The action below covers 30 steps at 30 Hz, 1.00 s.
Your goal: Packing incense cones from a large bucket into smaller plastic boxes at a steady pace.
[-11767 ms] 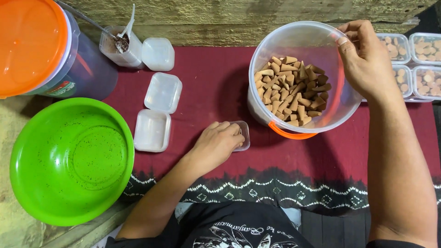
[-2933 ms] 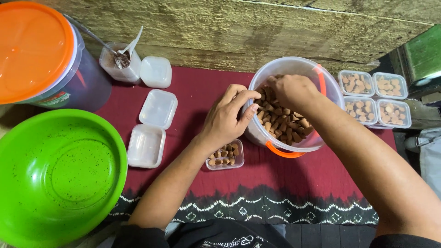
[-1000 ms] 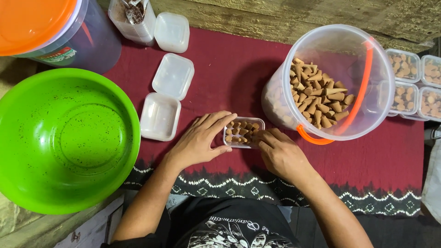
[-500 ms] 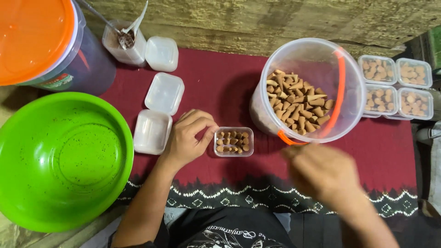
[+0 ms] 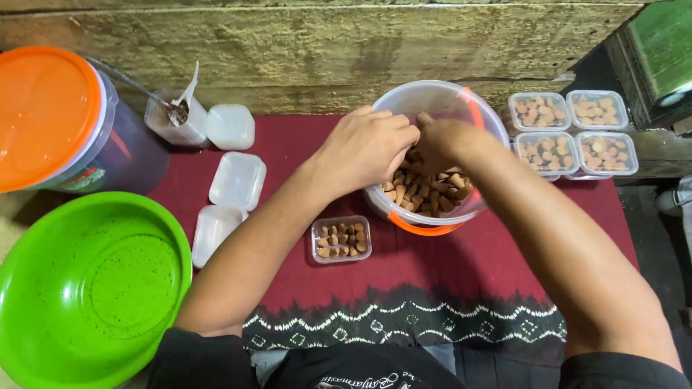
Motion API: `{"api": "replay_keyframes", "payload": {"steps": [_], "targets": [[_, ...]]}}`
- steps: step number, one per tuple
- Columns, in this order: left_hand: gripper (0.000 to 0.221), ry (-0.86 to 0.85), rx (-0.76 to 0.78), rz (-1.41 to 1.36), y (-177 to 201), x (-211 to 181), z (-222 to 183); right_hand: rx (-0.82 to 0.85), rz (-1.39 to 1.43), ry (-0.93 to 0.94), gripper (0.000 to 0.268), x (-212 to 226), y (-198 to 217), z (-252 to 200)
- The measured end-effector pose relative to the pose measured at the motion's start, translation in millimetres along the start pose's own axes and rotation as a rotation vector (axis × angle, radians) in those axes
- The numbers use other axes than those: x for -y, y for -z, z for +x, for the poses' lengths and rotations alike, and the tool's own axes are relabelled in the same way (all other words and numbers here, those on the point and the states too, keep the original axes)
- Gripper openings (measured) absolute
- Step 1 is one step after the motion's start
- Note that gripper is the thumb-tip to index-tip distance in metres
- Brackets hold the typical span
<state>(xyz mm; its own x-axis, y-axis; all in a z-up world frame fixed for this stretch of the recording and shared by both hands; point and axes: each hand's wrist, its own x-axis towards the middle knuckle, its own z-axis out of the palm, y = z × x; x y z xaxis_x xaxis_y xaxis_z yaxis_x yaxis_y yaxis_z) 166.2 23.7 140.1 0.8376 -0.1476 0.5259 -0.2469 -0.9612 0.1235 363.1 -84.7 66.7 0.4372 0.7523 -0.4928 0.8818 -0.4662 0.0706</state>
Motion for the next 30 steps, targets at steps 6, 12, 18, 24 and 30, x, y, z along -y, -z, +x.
{"api": "replay_keyframes", "payload": {"steps": [6, 12, 18, 24, 30], "targets": [[0.010, 0.059, 0.156, -0.118, -28, 23, -8, 0.247, -0.045, 0.245, 0.060, 40, 36, -76], [0.007, 0.041, 0.076, -0.242, -34, 28, -11, -0.269, -0.272, 0.053, 0.054, -17, -44, -51], [0.008, 0.020, 0.054, -0.291, -29, 27, -7, 0.080, 0.247, 0.404, 0.037, 33, 50, -114], [0.008, 0.015, 0.018, -0.289, -41, 29, -12, -0.356, 0.107, 0.106, 0.035, -14, 54, -90], [0.008, 0.027, 0.158, -0.236, -28, 29, -8, 0.023, 0.211, 0.252, 0.035, 27, 38, -119]]}}
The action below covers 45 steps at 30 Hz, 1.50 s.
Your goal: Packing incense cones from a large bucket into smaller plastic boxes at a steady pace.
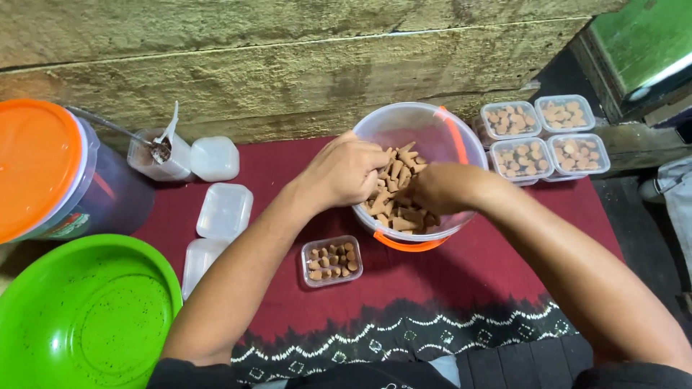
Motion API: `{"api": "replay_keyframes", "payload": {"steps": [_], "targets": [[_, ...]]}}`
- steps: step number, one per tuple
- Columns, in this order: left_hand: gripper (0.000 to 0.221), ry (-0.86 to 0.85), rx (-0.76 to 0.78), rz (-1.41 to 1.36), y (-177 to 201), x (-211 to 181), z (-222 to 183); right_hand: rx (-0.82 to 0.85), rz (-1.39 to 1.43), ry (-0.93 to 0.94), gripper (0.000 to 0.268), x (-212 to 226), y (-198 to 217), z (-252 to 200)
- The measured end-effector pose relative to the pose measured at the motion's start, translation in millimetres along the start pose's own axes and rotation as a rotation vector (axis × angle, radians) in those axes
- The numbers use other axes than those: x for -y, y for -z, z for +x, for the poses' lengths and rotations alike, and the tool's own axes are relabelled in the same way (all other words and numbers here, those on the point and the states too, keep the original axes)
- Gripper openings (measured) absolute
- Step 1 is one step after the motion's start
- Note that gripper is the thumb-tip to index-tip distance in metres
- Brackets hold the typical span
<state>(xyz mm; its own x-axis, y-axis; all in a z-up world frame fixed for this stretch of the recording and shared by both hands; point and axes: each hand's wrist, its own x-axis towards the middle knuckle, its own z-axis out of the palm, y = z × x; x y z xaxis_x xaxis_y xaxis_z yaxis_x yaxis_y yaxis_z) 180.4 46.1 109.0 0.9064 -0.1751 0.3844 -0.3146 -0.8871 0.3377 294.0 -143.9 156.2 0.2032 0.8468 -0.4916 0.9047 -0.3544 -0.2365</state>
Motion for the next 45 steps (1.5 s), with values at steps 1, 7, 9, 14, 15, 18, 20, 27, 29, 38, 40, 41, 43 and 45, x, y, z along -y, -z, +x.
{"api": "replay_keyframes", "payload": {"steps": [1, 7, 9, 14, 15, 18, 20, 27, 29, 38, 40, 41, 43, 45], "targets": [[0.008, -0.007, 0.003, -0.002, 14, -14, 9, -0.003, 0.004, -0.006, 0.035, -4, 16, -7], [0.067, 0.351, 0.813, 0.071, 23, -50, 61, -0.878, -0.075, -0.048, 0.010, -80, 21, 3], [0.079, 0.136, 0.801, 0.180, -35, -26, 65, -0.755, 0.186, -0.068, 0.035, -97, 4, 21], [0.106, 0.221, 1.102, 0.388, -57, -51, 80, -0.576, 0.500, -0.228, 0.041, -62, 26, 2], [0.101, 0.215, 1.078, 0.401, -60, -51, 79, -0.573, 0.507, -0.255, 0.042, -60, 25, -1], [0.090, 0.183, 0.994, 0.454, -65, -49, 88, -0.584, 0.446, -0.304, 0.044, -65, 19, 1], [0.097, 0.169, 1.088, 0.419, -50, -56, 89, -0.588, 0.472, -0.337, 0.043, -57, 21, 0], [0.077, 0.115, 1.230, 0.316, -18, -42, 57, -0.543, 0.470, -0.368, 0.044, -52, 21, -2], [0.081, 0.044, 1.225, 0.390, -52, -15, 51, -0.556, 0.467, -0.367, 0.044, -49, 20, 0], [0.029, 0.060, 0.637, 0.393, -54, 19, 99, -0.577, 0.449, -0.340, 0.040, -40, 26, -8], [0.052, 0.069, 0.679, 0.335, -50, 4, 105, -0.569, 0.440, -0.352, 0.040, -40, 24, -7], [0.071, 0.084, 0.763, 0.345, -59, -1, 106, -0.573, 0.443, -0.348, 0.040, -40, 23, -6], [0.093, 0.096, 0.836, 0.369, -62, -15, 105, -0.594, 0.440, -0.340, 0.041, -43, 26, -3], [0.110, 0.089, 1.156, 0.570, -59, -40, 91, -0.564, 0.463, -0.360, 0.040, -44, 23, -2]]}}
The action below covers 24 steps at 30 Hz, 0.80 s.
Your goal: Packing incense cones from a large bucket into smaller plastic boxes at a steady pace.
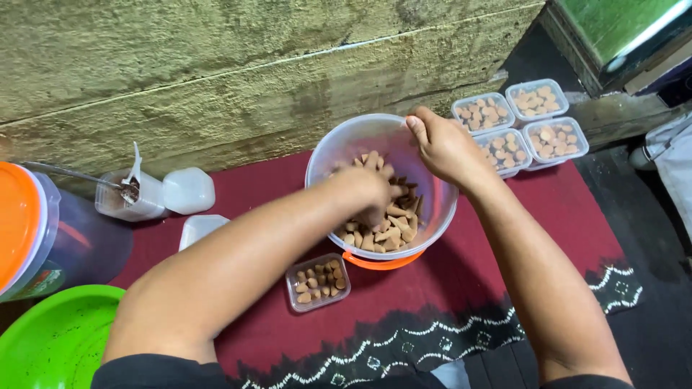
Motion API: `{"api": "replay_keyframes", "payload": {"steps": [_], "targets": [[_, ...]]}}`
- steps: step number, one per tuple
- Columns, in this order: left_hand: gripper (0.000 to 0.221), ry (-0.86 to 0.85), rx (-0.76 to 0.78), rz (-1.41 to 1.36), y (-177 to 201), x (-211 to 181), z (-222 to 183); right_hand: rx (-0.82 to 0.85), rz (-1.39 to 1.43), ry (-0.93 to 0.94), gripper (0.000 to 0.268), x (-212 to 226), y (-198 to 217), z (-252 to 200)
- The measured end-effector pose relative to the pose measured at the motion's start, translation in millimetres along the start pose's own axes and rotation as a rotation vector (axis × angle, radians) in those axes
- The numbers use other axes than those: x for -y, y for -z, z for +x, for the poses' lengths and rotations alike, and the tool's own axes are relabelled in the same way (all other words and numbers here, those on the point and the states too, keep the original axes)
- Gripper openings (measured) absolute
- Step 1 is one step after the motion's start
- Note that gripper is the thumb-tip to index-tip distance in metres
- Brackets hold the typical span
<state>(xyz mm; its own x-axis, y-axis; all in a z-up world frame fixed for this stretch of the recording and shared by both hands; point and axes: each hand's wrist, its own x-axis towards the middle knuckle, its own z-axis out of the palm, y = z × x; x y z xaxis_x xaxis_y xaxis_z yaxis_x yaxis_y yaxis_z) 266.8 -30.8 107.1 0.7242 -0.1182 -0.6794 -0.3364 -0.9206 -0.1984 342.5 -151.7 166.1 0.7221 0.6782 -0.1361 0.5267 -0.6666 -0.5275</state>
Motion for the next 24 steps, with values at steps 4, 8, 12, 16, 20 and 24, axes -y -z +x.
{"api": "replay_keyframes", "payload": {"steps": [4, 8, 12, 16, 20, 24], "targets": [[0.069, -0.031, 0.102, -0.131, 53, -4, -91, 0.007, 0.004, -0.020, 0.040, 2, 3, -5], [0.062, -0.138, 0.115, -0.259, 0, 18, -47, -0.019, -0.015, -0.019, 0.040, 1, 2, -3], [0.045, -0.169, 0.031, -0.404, -11, 16, -67, -0.047, -0.042, -0.033, 0.042, 3, -2, -5], [0.035, -0.232, -0.162, -0.470, -7, 16, -79, -0.059, -0.078, -0.020, 0.042, -1, -3, -2], [0.024, -0.166, -0.389, -0.548, -5, 24, -84, -0.050, -0.104, -0.018, 0.044, -4, -5, -2], [0.032, -0.108, -0.493, -0.615, -6, 27, -85, -0.058, -0.120, -0.014, 0.047, -12, -9, 4]]}}
